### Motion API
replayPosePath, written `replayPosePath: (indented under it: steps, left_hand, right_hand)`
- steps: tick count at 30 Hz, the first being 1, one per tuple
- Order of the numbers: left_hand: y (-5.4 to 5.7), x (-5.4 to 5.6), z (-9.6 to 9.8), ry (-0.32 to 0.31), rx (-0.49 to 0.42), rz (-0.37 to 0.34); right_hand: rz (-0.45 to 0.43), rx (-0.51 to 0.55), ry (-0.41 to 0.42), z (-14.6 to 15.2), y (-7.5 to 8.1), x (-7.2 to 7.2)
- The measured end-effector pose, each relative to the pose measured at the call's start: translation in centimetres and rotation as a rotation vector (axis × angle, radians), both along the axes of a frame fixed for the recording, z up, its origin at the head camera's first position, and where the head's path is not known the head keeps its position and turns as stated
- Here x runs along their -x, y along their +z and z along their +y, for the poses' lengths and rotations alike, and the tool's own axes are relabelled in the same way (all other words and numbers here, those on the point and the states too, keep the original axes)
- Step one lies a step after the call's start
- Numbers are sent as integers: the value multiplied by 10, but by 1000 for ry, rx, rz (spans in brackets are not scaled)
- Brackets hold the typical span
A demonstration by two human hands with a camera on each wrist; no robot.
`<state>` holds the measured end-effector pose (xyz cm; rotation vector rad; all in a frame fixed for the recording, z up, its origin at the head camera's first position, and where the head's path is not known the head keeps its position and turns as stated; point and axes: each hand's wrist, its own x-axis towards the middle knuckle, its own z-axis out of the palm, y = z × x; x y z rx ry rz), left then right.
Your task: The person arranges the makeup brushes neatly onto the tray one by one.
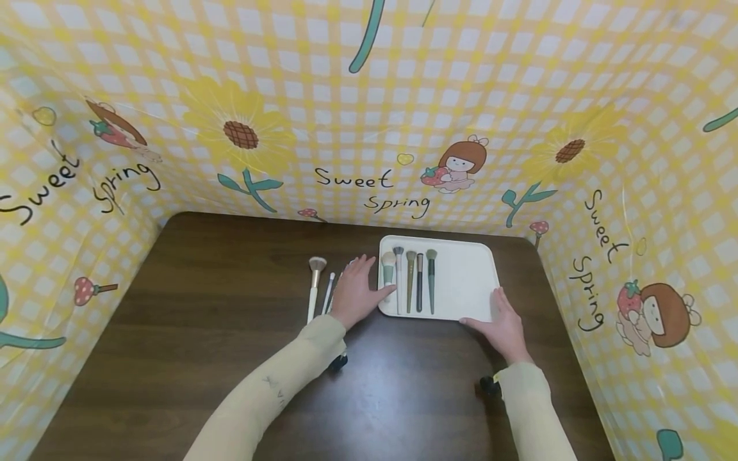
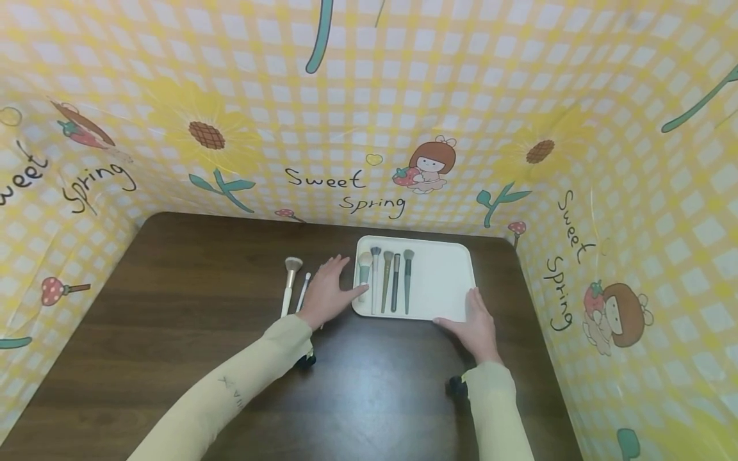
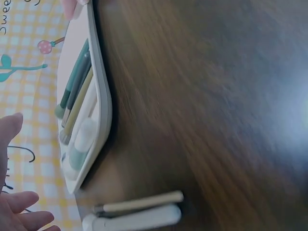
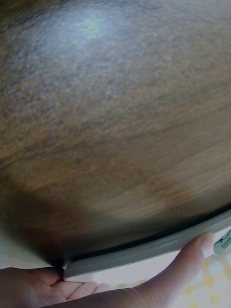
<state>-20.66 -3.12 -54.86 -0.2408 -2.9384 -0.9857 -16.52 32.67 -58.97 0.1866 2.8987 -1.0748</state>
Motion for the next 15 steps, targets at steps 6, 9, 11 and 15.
replayPosePath:
  steps: [6, 9, 11, 15]
  left_hand:
    - [2, -2, -16, 5, 22, -3]
    - [2, -3, -24, 4, 10, -2]
    - [3, -4, -29, 1, 8, 0]
    - [2, -7, -37, 20, 15, 7]
  right_hand:
    - [-5, 2, -7, 0, 0, -1]
    - [-7, 2, -9, 0, 0, -1]
    - [-7, 5, -11, 0, 0, 0]
    - [-6, 1, -9, 1, -2, 0]
